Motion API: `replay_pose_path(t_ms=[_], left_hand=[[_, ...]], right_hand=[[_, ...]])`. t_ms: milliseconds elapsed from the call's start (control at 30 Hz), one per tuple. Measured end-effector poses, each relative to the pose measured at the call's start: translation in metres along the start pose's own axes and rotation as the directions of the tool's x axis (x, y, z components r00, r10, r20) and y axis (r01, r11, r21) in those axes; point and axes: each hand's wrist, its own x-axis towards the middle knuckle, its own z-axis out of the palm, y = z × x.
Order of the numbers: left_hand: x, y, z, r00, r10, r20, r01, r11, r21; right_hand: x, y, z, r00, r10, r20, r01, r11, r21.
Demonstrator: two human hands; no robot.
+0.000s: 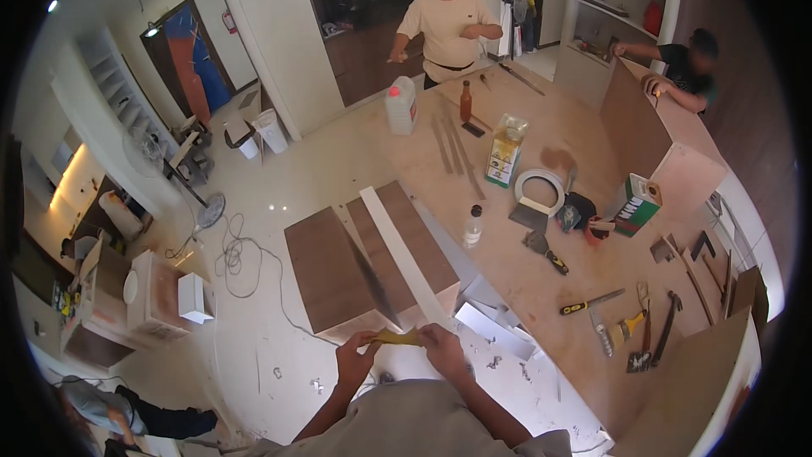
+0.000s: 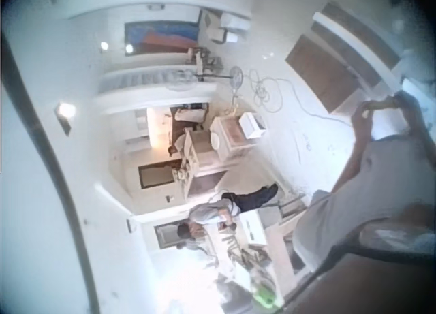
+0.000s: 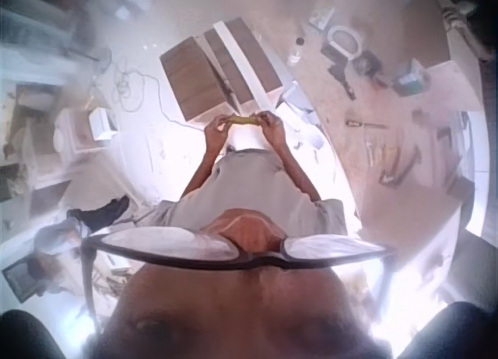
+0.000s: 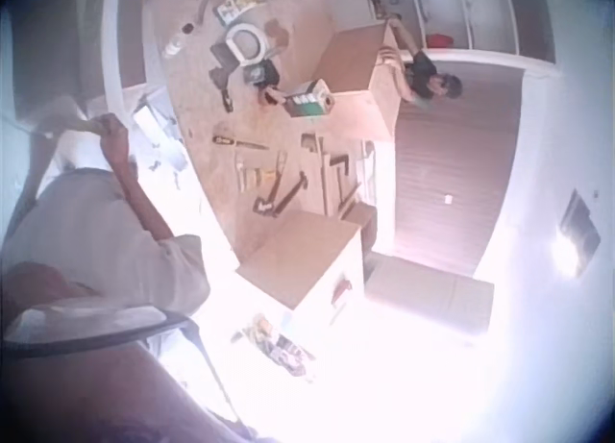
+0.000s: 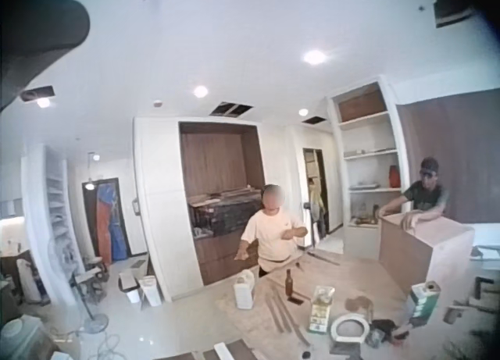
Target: Applying and smoothing a white laminate strip onto a wooden cabinet component.
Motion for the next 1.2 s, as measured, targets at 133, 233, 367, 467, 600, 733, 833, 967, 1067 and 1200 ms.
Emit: replay_pose_path(t_ms=[133, 233, 367, 467, 600, 733, 833, 967, 1067, 1200], left_hand=[[0.008, 0.028, 0.032, 0.997, 0.057, -0.049, -0.055, 0.998, 0.04], [0.001, 0.051, 0.044, 0.997, 0.078, -0.021, -0.077, 0.995, 0.059], [-0.005, 0.062, 0.062, 0.997, 0.033, 0.063, -0.022, 0.984, -0.176], [-0.009, 0.077, 0.071, 0.982, -0.045, 0.182, 0.094, 0.958, -0.271], [-0.005, 0.097, 0.078, 0.977, -0.17, 0.129, 0.195, 0.957, -0.215], [0.0, 0.113, 0.08, 0.96, -0.233, 0.154, 0.278, 0.853, -0.442], [0.004, 0.116, 0.079, 0.958, -0.252, 0.139, 0.288, 0.811, -0.51], [0.003, 0.102, 0.075, 0.921, -0.374, 0.108, 0.363, 0.727, -0.582], [-0.002, 0.106, 0.075, 0.873, -0.476, 0.108, 0.438, 0.666, -0.604], [-0.002, 0.101, 0.077, 0.857, -0.411, 0.31, 0.511, 0.602, -0.613]], right_hand=[[0.012, 0.007, -0.044, 0.999, -0.027, 0.025, 0.028, 0.999, -0.041], [0.01, 0.024, -0.07, 0.997, -0.045, 0.067, 0.05, 0.996, -0.077], [0.023, 0.03, -0.096, 0.975, -0.022, 0.219, 0.034, 0.998, -0.049], [0.028, 0.036, -0.107, 0.963, -0.003, 0.269, 0.005, 1.0, -0.005], [0.046, 0.034, -0.119, 0.91, -0.046, 0.413, -0.008, 0.992, 0.127], [0.05, 0.013, -0.129, 0.822, -0.164, 0.545, -0.206, 0.808, 0.553], [0.056, 0.012, -0.126, 0.739, -0.161, 0.654, -0.282, 0.808, 0.518], [0.047, 0.011, -0.113, 0.757, -0.056, 0.651, -0.376, 0.778, 0.503], [0.043, 0.006, -0.104, 0.798, -0.04, 0.601, -0.425, 0.669, 0.609], [0.054, 0.003, -0.097, 0.848, 0.036, 0.529, -0.429, 0.632, 0.645]])
